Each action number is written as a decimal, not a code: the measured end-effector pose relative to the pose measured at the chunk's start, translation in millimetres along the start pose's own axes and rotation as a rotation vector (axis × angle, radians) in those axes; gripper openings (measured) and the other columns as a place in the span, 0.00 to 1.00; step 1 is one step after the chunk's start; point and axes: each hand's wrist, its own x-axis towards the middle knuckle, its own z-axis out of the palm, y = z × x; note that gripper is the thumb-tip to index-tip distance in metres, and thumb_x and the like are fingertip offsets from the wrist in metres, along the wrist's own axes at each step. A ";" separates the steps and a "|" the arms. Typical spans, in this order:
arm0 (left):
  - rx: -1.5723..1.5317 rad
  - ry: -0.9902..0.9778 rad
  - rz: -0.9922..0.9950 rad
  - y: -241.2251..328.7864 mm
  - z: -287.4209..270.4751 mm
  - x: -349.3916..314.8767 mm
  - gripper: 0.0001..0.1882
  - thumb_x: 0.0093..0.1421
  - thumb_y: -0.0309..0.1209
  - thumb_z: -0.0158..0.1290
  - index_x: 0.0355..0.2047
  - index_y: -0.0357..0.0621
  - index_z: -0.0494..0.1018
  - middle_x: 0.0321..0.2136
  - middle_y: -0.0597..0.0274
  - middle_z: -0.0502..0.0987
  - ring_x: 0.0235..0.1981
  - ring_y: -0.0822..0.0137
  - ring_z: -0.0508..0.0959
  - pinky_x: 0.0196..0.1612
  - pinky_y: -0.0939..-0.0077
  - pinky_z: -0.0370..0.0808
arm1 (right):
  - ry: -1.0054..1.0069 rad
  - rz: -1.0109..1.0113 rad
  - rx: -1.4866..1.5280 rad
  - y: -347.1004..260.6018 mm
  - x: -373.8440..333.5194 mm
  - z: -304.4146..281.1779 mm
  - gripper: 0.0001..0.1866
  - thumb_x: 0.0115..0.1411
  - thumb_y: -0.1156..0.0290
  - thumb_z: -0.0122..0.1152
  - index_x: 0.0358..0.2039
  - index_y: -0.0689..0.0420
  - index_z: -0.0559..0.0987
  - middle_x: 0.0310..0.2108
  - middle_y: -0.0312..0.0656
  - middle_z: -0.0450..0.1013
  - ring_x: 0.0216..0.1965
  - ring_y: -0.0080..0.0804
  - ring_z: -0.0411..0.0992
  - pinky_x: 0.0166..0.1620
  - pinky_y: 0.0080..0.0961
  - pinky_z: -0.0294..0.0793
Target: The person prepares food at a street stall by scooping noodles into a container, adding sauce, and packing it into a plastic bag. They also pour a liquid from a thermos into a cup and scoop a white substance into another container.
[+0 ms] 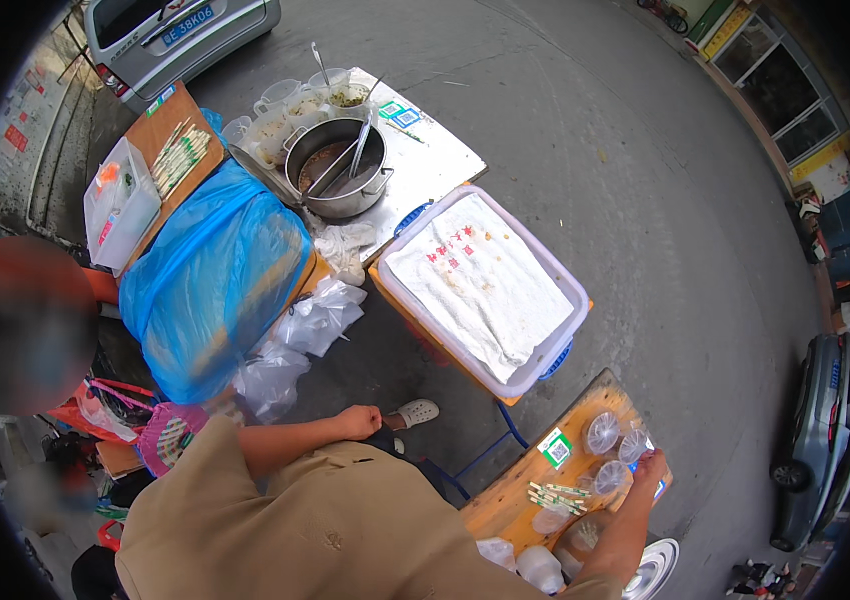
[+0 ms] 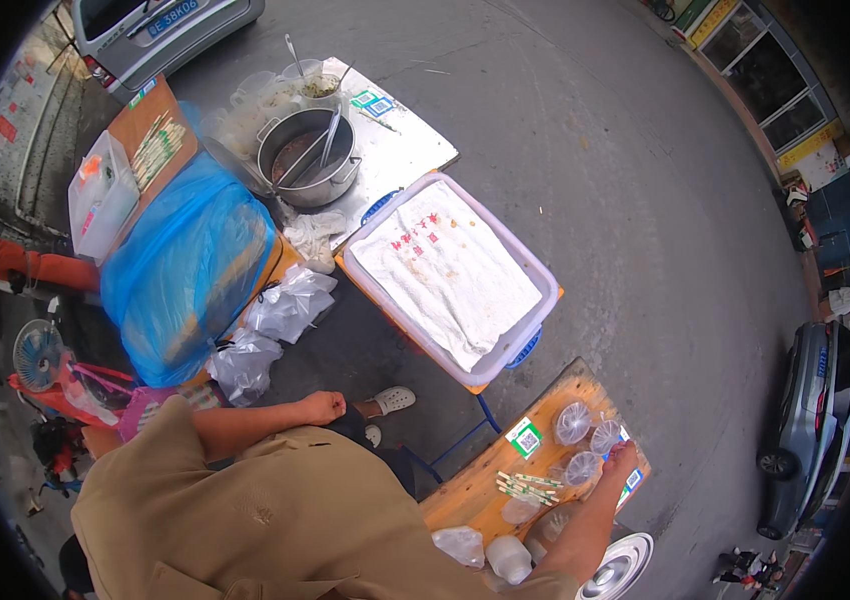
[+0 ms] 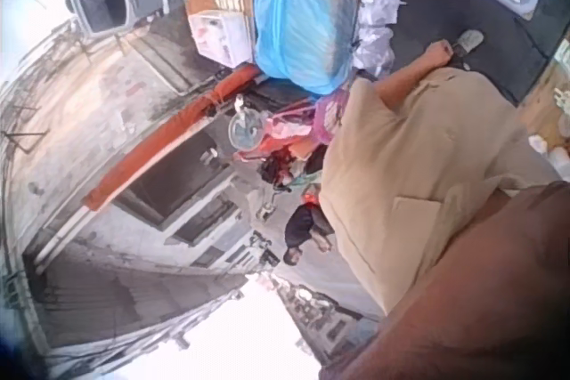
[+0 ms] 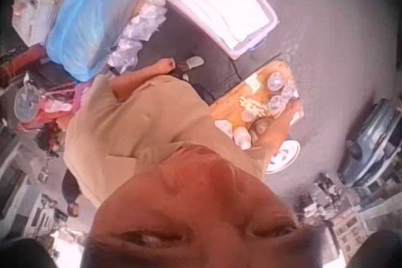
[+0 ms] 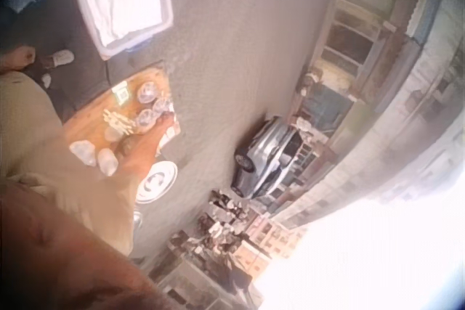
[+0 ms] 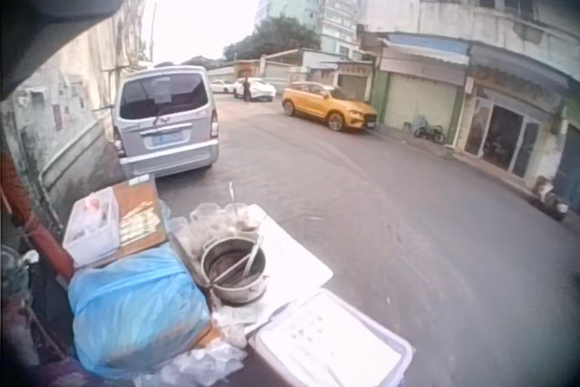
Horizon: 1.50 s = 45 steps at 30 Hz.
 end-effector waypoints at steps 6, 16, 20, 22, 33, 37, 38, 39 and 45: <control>-0.064 0.074 -0.062 -46.6 12.1 -45.3 0.12 0.62 0.41 0.55 0.38 0.48 0.79 0.35 0.50 0.83 0.40 0.49 0.83 0.45 0.58 0.78 | 0.417 -0.484 -0.836 7.9 -19.6 18.3 0.23 0.58 0.69 0.55 0.51 0.71 0.76 0.44 0.59 0.77 0.46 0.58 0.76 0.51 0.47 0.76; -0.229 0.248 -0.403 -213.9 77.7 -171.6 0.13 0.57 0.40 0.59 0.38 0.49 0.81 0.38 0.51 0.84 0.43 0.51 0.83 0.46 0.57 0.78 | -0.356 -0.816 -0.634 146.1 -248.9 123.1 0.20 0.61 0.74 0.54 0.54 0.67 0.74 0.52 0.53 0.71 0.54 0.41 0.70 0.59 0.35 0.69; -0.475 0.467 -0.561 -259.1 111.1 -246.7 0.10 0.55 0.37 0.60 0.32 0.45 0.81 0.28 0.52 0.83 0.32 0.51 0.84 0.36 0.57 0.80 | -0.659 -0.702 -0.649 218.9 -345.5 154.5 0.18 0.63 0.75 0.55 0.53 0.67 0.74 0.49 0.48 0.72 0.49 0.37 0.71 0.57 0.32 0.70; -0.584 0.442 -0.646 -298.0 140.8 -281.8 0.08 0.55 0.36 0.59 0.29 0.45 0.81 0.22 0.53 0.82 0.26 0.52 0.83 0.30 0.59 0.80 | -0.811 -0.685 -0.661 248.4 -389.8 175.4 0.17 0.64 0.75 0.55 0.52 0.67 0.74 0.48 0.47 0.73 0.48 0.37 0.72 0.56 0.31 0.70; -1.513 0.989 -0.799 -496.3 253.9 -418.8 0.08 0.62 0.38 0.56 0.33 0.48 0.77 0.18 0.60 0.76 0.15 0.64 0.75 0.15 0.67 0.68 | -1.580 -0.628 -0.548 355.0 -745.0 317.9 0.12 0.68 0.73 0.55 0.49 0.65 0.73 0.45 0.44 0.73 0.47 0.30 0.71 0.53 0.26 0.71; -1.569 1.068 -0.931 -530.4 170.3 -478.7 0.07 0.60 0.32 0.57 0.36 0.44 0.75 0.20 0.60 0.76 0.17 0.65 0.75 0.16 0.68 0.68 | -1.779 -0.602 -0.671 424.8 -925.7 322.1 0.14 0.71 0.70 0.56 0.53 0.63 0.74 0.51 0.44 0.73 0.50 0.29 0.71 0.54 0.25 0.70; -1.562 1.107 -0.901 -553.9 149.2 -491.3 0.07 0.60 0.31 0.57 0.36 0.43 0.75 0.20 0.60 0.75 0.17 0.65 0.74 0.17 0.68 0.68 | -1.786 -0.627 -0.669 436.9 -974.5 312.3 0.17 0.71 0.68 0.56 0.56 0.63 0.72 0.53 0.46 0.72 0.53 0.30 0.70 0.57 0.26 0.68; -1.555 1.153 -0.863 -580.8 128.1 -499.3 0.06 0.60 0.30 0.57 0.35 0.42 0.75 0.20 0.60 0.74 0.17 0.65 0.73 0.17 0.69 0.68 | -1.795 -0.658 -0.659 449.6 -1021.5 304.0 0.20 0.71 0.66 0.57 0.59 0.63 0.71 0.56 0.47 0.71 0.56 0.31 0.69 0.60 0.28 0.67; -1.761 1.285 -0.897 -689.0 78.0 -519.4 0.11 0.61 0.35 0.57 0.37 0.41 0.74 0.25 0.59 0.75 0.24 0.66 0.74 0.26 0.67 0.72 | -1.972 -1.052 -0.796 537.8 -1205.7 282.3 0.36 0.69 0.60 0.62 0.69 0.65 0.59 0.65 0.54 0.59 0.63 0.44 0.62 0.65 0.37 0.61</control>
